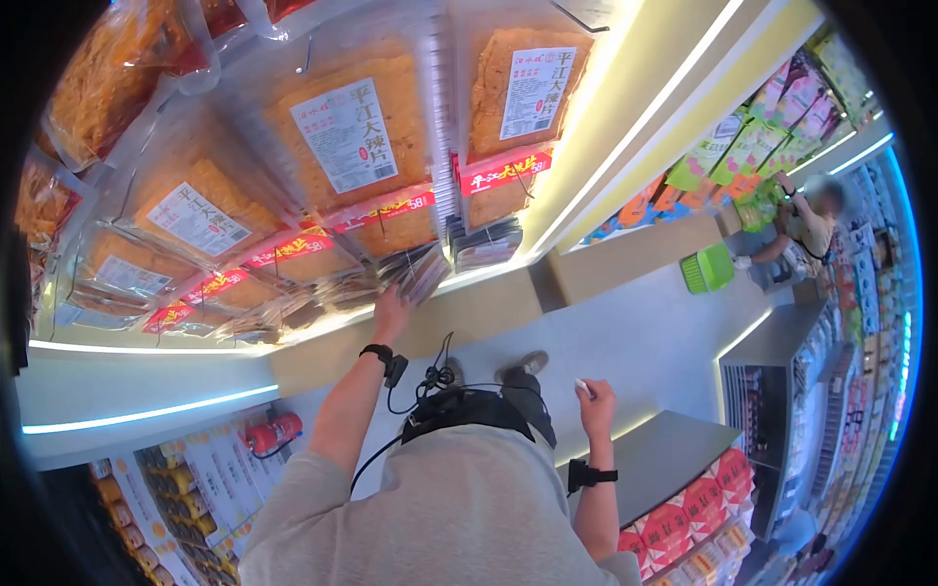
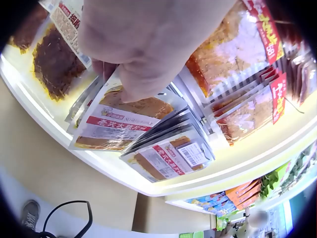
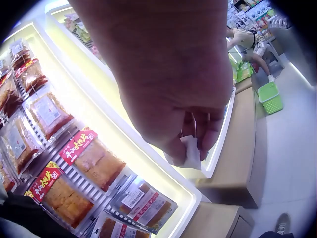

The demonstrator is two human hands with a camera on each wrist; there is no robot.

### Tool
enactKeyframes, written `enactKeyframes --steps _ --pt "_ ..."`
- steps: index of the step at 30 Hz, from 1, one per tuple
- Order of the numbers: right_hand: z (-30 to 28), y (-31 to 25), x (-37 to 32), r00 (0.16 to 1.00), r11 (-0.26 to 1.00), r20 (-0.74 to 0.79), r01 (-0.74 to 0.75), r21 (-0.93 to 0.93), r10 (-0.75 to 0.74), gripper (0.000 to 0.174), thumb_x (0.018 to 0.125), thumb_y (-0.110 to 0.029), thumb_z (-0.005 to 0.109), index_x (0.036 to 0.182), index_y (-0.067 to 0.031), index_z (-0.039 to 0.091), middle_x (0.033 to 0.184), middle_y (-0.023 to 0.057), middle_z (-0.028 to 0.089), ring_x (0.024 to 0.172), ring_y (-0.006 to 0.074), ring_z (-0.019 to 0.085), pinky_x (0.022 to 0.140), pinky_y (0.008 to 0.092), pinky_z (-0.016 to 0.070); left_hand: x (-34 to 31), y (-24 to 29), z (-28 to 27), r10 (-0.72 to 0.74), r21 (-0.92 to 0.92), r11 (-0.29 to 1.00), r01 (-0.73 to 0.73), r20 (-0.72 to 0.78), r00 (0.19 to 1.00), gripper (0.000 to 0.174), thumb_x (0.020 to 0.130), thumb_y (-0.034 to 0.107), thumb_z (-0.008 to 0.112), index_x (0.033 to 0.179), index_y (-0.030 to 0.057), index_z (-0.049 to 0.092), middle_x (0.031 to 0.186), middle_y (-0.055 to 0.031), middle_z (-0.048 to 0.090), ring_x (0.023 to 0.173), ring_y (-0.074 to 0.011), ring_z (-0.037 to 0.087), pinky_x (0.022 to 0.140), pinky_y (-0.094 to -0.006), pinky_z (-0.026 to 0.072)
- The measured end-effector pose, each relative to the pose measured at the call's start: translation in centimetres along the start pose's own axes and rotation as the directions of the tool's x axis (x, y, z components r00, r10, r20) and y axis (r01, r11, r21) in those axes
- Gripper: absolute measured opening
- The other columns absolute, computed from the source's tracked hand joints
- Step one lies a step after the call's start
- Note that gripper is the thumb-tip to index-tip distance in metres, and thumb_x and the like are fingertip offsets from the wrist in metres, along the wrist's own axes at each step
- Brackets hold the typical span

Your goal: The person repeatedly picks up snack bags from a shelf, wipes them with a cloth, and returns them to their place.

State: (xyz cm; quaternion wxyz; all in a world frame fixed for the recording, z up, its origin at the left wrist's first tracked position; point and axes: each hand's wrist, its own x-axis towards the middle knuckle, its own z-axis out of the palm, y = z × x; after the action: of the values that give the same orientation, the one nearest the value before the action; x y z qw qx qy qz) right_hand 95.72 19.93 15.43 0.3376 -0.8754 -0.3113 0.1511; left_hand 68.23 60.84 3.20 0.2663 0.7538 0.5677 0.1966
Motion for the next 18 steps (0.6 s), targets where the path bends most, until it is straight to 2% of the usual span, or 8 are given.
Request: enactKeyframes --steps 1,3,6,10,13,15,16,18 --pt "-0.1 -0.2 -0.1 1.0 1.0 -0.009 -0.009 -0.006 0.009 0.015 0.083 -0.003 0.078 0.097 -0.0016 0.076 0.084 0.0095 0.066 0.074 0.0187 0.064 0.065 0.0305 0.0502 0.5 -1.1 0.6 0.009 -0.003 1.0 -0.009 0.002 1.0 0.033 0.089 0.018 0.07 0.119 0.0047 0.066 0.103 -0.0189 0.072 0.095 -0.0411 0.069 0.083 -0.0484 0.0549" --pt "-0.1 0.0 -0.7 1.0 1.0 -0.014 -0.024 -0.015 0.024 0.015 0.082 -0.003 0.078 0.097 -0.0018 0.076 0.084 0.0094 0.066 0.074 0.0188 0.064 0.065 0.0304 0.0501 0.5 -2.6 0.8 -0.031 -0.07 0.997 0.039 0.113 0.993 0.034 0.091 0.023 0.071 0.118 0.0031 0.068 0.103 -0.0207 0.073 0.097 -0.0407 0.069 0.083 -0.0467 0.0551" --pt "0.4 0.3 -0.8 0.999 0.999 -0.051 0.004 0.039 -0.002 0.015 0.082 -0.004 0.078 0.097 -0.0025 0.076 0.084 0.0092 0.066 0.073 0.0188 0.062 0.064 0.0306 0.0492 -0.3 -2.4 0.0 -0.046 -0.201 0.977 0.067 0.108 0.993 0.034 0.092 0.026 0.072 0.114 0.0009 0.069 0.1 -0.0217 0.074 0.097 -0.0401 0.07 0.084 -0.0443 0.0552" --pt "0.7 0.2 0.1 1.0 1.0 0.026 -0.006 -0.001 0.007 0.015 0.083 -0.005 0.078 0.098 -0.0032 0.076 0.083 0.0089 0.065 0.072 0.0183 0.061 0.065 0.0305 0.0488 -1.4 -1.9 -1.9 -0.002 -0.249 0.968 0.023 0.086 0.996 0.036 0.096 0.029 0.069 0.117 -0.0002 0.067 0.102 -0.0212 0.074 0.098 -0.0379 0.071 0.084 -0.0419 0.0551" --pt "1.1 -0.3 1.7 0.997 0.999 0.063 0.044 0.009 -0.045 0.015 0.083 -0.005 0.078 0.097 -0.0033 0.076 0.083 0.0085 0.065 0.073 0.0183 0.062 0.066 0.0307 0.0491 -2.4 -0.9 -3.4 -0.031 -0.351 0.934 0.066 0.106 0.994 0.04 0.1 0.031 0.066 0.124 -0.0004 0.063 0.104 -0.02 0.074 0.099 -0.0339 0.072 0.085 -0.0404 0.0549" --pt "1.0 -1.2 2.8 0.994 0.997 0.082 0.078 0.004 -0.079 0.014 0.083 -0.004 0.078 0.097 -0.0033 0.076 0.082 0.0082 0.065 0.074 0.0184 0.062 0.067 0.0309 0.0497 -2.9 -0.1 -4.3 0.011 -0.417 0.908 0.029 0.093 0.996 0.042 0.102 0.031 0.063 0.129 -0.0012 0.059 0.1 -0.0182 0.074 0.091 -0.0288 0.072 0.082 -0.0371 0.0543" --pt "1.0 -2.7 3.3 0.991 0.995 0.117 0.058 0.081 -0.067 0.014 0.083 -0.004 0.078 0.097 -0.0039 0.076 0.085 0.0074 0.066 0.077 0.0182 0.063 0.068 0.0314 0.0496 -3.0 0.9 -5.6 0.009 -0.418 0.908 0.031 0.093 0.996 0.042 0.102 0.031 0.063 0.129 -0.0012 0.059 0.1 -0.0182 0.074 0.091 -0.0288 0.072 0.082 -0.0371 0.0543" --pt "0.8 -5.6 4.7 0.986 0.987 0.156 0.038 0.153 -0.062 0.014 0.083 -0.004 0.078 0.097 -0.0045 0.076 0.088 0.0067 0.066 0.08 0.018 0.064 0.069 0.0319 0.0496 -3.0 3.0 -8.6 0.061 -0.503 0.862 0.059 0.218 0.974 0.044 0.103 0.03 0.064 0.131 -0.0021 0.058 0.098 -0.0146 0.072 0.086 -0.0205 0.068 0.081 -0.0323 0.0527"
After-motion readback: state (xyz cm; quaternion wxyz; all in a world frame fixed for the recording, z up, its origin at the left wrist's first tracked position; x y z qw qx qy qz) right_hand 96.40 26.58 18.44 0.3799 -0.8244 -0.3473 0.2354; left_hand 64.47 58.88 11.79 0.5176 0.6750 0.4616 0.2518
